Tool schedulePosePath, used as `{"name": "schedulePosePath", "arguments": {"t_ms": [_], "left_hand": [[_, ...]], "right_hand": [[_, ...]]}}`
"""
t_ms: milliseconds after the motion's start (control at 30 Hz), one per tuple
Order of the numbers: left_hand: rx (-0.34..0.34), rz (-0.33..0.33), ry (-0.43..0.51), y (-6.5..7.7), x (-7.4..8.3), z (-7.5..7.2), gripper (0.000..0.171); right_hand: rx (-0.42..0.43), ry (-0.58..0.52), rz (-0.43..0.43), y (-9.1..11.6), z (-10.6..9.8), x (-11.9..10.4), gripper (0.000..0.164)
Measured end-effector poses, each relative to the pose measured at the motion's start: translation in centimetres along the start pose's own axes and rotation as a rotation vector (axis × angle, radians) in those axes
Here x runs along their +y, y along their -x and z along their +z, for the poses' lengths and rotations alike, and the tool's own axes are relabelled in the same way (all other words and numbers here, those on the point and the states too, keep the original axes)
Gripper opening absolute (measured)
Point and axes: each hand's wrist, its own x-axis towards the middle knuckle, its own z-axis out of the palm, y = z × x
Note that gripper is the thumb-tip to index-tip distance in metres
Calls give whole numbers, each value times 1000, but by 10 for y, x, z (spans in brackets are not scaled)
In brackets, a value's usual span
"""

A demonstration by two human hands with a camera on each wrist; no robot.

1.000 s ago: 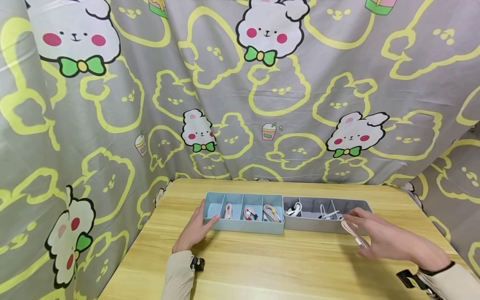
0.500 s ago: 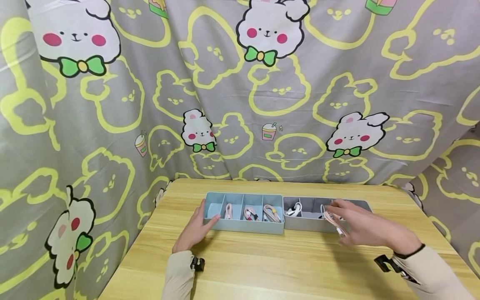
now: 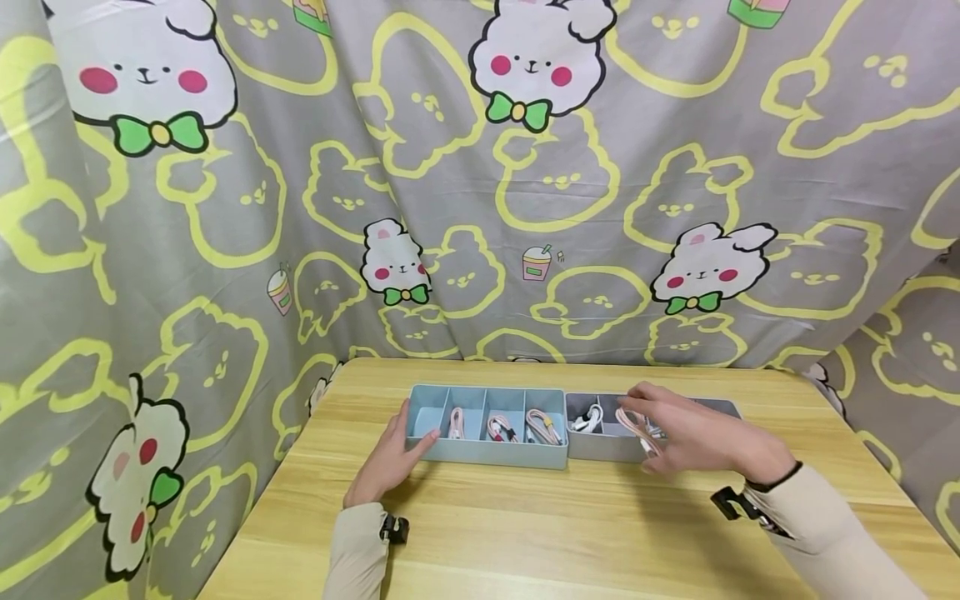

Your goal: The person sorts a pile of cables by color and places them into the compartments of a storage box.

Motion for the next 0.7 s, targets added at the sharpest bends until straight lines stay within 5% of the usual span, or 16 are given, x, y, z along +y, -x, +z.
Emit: {"name": "schedulePosePath", "arguments": {"t_ms": [700], "left_hand": [[-8,7,4,-1,-1,0,107]], "right_hand": [[-19,-49,-46,-42,-4,-21,79]]}}
